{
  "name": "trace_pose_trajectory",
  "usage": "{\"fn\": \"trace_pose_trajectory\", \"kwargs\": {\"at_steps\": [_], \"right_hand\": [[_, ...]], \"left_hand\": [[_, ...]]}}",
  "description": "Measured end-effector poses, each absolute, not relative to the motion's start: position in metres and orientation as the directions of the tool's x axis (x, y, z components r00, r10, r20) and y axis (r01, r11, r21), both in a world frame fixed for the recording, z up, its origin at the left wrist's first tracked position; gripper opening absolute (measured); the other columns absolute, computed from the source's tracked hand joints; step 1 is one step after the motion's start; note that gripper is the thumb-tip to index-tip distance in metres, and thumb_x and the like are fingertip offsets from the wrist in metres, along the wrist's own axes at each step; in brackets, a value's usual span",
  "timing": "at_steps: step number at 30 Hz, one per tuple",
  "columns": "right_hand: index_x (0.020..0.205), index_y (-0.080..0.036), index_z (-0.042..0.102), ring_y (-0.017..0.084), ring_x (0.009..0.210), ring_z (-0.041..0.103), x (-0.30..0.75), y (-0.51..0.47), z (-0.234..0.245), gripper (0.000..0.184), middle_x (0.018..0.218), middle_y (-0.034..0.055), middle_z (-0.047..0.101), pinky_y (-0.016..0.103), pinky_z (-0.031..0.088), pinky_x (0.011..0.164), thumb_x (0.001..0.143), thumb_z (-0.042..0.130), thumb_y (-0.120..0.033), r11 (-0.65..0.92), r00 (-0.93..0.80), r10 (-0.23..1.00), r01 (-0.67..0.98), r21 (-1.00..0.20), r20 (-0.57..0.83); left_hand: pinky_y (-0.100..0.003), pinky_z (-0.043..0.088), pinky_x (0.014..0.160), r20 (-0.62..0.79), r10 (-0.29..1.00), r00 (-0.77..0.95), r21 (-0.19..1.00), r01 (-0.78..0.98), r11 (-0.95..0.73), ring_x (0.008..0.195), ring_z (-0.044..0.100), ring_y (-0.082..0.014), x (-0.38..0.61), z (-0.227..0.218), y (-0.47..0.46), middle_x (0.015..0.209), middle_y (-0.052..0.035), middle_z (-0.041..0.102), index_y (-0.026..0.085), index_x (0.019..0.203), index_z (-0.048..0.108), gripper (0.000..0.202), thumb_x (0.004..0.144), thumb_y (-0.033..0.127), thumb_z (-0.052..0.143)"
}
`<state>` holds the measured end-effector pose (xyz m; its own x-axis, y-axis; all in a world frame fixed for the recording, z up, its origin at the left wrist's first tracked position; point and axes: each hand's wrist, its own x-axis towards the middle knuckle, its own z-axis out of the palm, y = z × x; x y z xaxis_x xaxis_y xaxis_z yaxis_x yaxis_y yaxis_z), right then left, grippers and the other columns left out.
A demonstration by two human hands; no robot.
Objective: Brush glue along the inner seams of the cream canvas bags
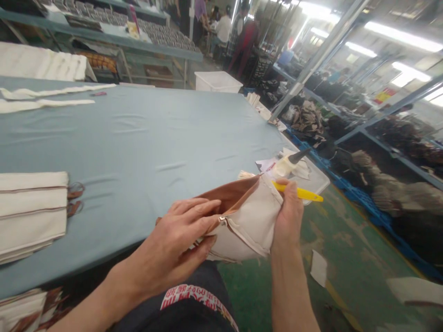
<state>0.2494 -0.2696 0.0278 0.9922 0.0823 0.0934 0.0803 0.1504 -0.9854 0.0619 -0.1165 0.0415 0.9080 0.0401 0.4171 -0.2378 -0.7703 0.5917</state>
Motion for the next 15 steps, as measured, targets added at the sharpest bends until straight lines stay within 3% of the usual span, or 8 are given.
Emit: {"fn": "trace_pose_trajectory", "kwargs": {"at_steps": [4, 6, 8, 10, 12, 15], "right_hand": [[0.095, -0.023, 0.064, 0.014, 0.06, 0.054, 0.249, -0.263, 0.025, 0.05, 0.072, -0.0049, 0.061, 0.027, 0.041, 0.056, 0.087, 0.067, -0.072, 0.301, 0.987, 0.005, 0.149, -0.942, 0.158], [0.093, -0.024, 0.062, 0.015, 0.061, 0.054, 0.243, -0.262, 0.028, 0.045, 0.069, -0.0053, 0.056, 0.028, 0.045, 0.058, 0.089, 0.065, -0.069, 0.306, 0.977, -0.055, 0.214, -0.928, 0.208], [0.092, -0.026, 0.062, 0.017, 0.059, 0.052, 0.237, -0.262, 0.032, 0.039, 0.066, -0.0051, 0.052, 0.03, 0.045, 0.058, 0.093, 0.061, -0.065, 0.251, 0.966, -0.093, 0.256, -0.933, 0.24], [0.092, -0.026, 0.063, 0.017, 0.056, 0.049, 0.233, -0.263, 0.034, 0.036, 0.063, -0.0051, 0.049, 0.031, 0.044, 0.057, 0.096, 0.058, -0.062, 0.181, 0.965, -0.094, 0.259, -0.949, 0.245], [0.093, -0.026, 0.063, 0.017, 0.054, 0.047, 0.232, -0.263, 0.033, 0.037, 0.06, -0.0059, 0.048, 0.031, 0.043, 0.056, 0.097, 0.056, -0.062, 0.137, 0.972, -0.063, 0.234, -0.962, 0.227], [0.094, -0.023, 0.064, 0.015, 0.051, 0.045, 0.237, -0.26, 0.026, 0.042, 0.059, -0.0069, 0.048, 0.03, 0.041, 0.055, 0.096, 0.056, -0.065, 0.11, 0.979, -0.01, 0.203, -0.973, 0.203]], "left_hand": [[-0.058, 0.018, 0.131, 0.542, 0.142, 0.829, 0.375, -0.087, -0.923, 0.153, 0.045, -0.0318, 0.056, 0.039, -0.138, 0.153, -0.0092, 0.065, 0.026, 0.131, 0.068, 0.034, 0.102, 0.013, 0.058], [-0.06, 0.015, 0.131, 0.586, 0.17, 0.793, 0.339, -0.05, -0.939, 0.156, 0.039, -0.0344, 0.052, 0.038, -0.148, 0.155, -0.0098, 0.063, 0.028, 0.13, 0.069, 0.034, 0.099, 0.014, 0.063], [-0.055, 0.022, 0.127, 0.596, 0.172, 0.784, 0.334, -0.048, -0.941, 0.152, 0.042, -0.0353, 0.048, 0.04, -0.155, 0.152, -0.0115, 0.065, 0.027, 0.131, 0.069, 0.038, 0.095, 0.015, 0.068], [-0.046, 0.036, 0.115, 0.583, 0.17, 0.794, 0.387, -0.087, -0.918, 0.134, 0.056, -0.0317, 0.045, 0.045, -0.156, 0.137, -0.011, 0.073, 0.025, 0.131, 0.068, 0.039, 0.095, 0.014, 0.067], [-0.037, 0.045, 0.097, 0.525, 0.162, 0.836, 0.514, -0.16, -0.843, 0.107, 0.066, -0.0244, 0.043, 0.05, -0.153, 0.116, -0.0061, 0.078, 0.026, 0.133, 0.065, 0.039, 0.097, 0.012, 0.061], [-0.029, 0.048, 0.08, 0.299, 0.138, 0.944, 0.752, -0.144, -0.644, 0.087, 0.069, -0.0179, 0.046, 0.056, -0.145, 0.1, -0.0003, 0.077, 0.027, 0.134, 0.063, 0.036, 0.102, 0.016, 0.053]]}}
